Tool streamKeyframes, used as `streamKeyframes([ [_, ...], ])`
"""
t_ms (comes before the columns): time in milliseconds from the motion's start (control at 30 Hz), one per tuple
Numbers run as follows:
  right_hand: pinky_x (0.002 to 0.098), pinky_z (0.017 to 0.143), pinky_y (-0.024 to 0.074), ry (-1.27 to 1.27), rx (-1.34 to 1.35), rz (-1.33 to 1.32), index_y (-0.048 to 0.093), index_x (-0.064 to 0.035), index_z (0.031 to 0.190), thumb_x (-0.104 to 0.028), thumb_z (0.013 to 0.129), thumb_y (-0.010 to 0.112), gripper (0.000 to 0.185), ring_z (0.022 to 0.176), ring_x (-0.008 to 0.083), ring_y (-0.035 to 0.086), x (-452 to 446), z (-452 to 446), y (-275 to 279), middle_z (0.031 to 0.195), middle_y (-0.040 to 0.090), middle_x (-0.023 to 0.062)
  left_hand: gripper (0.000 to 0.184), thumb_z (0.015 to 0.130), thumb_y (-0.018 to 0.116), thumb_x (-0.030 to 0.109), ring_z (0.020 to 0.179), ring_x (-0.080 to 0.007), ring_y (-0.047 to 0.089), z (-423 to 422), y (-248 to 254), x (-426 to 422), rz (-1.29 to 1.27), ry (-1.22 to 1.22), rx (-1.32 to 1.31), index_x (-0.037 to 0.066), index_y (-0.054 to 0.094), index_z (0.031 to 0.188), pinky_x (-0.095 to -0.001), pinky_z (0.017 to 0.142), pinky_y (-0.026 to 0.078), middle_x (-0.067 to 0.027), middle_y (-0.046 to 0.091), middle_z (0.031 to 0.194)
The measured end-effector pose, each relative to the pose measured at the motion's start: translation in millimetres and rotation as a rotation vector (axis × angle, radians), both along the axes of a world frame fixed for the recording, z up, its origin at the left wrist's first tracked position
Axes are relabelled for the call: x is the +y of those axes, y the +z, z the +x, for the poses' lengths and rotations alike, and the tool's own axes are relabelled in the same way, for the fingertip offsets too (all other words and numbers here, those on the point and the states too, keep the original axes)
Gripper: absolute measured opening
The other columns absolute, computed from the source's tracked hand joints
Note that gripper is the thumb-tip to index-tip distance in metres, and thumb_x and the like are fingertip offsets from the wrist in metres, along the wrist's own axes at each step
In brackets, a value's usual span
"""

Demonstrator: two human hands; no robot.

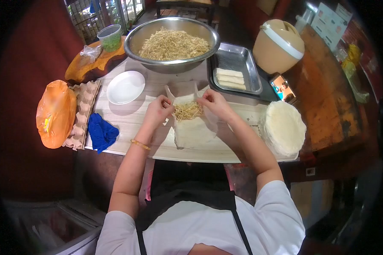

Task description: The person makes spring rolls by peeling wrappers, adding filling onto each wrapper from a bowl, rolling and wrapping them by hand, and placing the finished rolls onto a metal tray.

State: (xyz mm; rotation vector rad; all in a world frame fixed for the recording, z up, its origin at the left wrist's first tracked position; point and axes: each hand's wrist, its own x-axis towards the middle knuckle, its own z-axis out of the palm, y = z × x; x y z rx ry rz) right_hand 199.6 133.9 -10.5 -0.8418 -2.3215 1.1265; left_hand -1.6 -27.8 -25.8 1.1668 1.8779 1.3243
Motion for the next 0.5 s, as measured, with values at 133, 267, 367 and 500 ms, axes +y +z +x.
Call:
streamKeyframes([
  [133,0.0292,0.064,0.0494,-0.023,0.044,-0.340,0.061,0.0007,0.085,-0.036,0.091,0.067,0.038,0.068,0.0139,0.060,-0.4,-1.4,0.6,0.075,0.065,0.0077,0.019,0.086,0.066,0.014,0.066,-0.0125,0.066,4.7,4.3,-0.7,0.010,0.007,-0.018,-0.002,0.061,0.095,-0.0261,0.060,0.052,-0.0061,0.067,0.073],
  [267,0.0273,0.063,0.0489,0.147,0.105,-0.397,0.066,0.0012,0.086,-0.028,0.091,0.064,0.029,0.067,0.0117,0.060,4.9,6.0,-3.7,0.074,0.064,0.0050,0.018,0.090,0.063,0.011,0.076,-0.0134,0.067,-2.0,-11.0,-2.9,0.095,-0.085,-0.142,-0.004,0.065,0.099,-0.0268,0.070,0.053,-0.0087,0.070,0.082],
  [367,0.0305,0.066,0.0502,0.204,0.067,-0.174,0.069,0.0005,0.087,-0.020,0.087,0.066,0.021,0.072,0.0158,0.063,-2.0,12.8,4.4,0.081,0.066,0.0076,0.019,0.091,0.062,0.008,0.086,-0.0142,0.066,-0.7,-4.9,-12.0,0.085,-0.215,-0.030,-0.004,0.068,0.105,-0.0267,0.076,0.052,-0.0084,0.069,0.089],
  [500,0.0374,0.082,0.0507,0.321,0.059,0.237,0.070,-0.0016,0.091,-0.013,0.081,0.070,0.015,0.093,0.0296,0.065,0.6,17.6,4.2,0.109,0.066,0.0176,0.025,0.088,0.064,0.005,0.092,-0.0177,0.065,9.4,15.1,-23.4,0.055,-0.309,0.180,0.003,0.070,0.112,-0.0274,0.081,0.051,-0.0105,0.064,0.106],
])
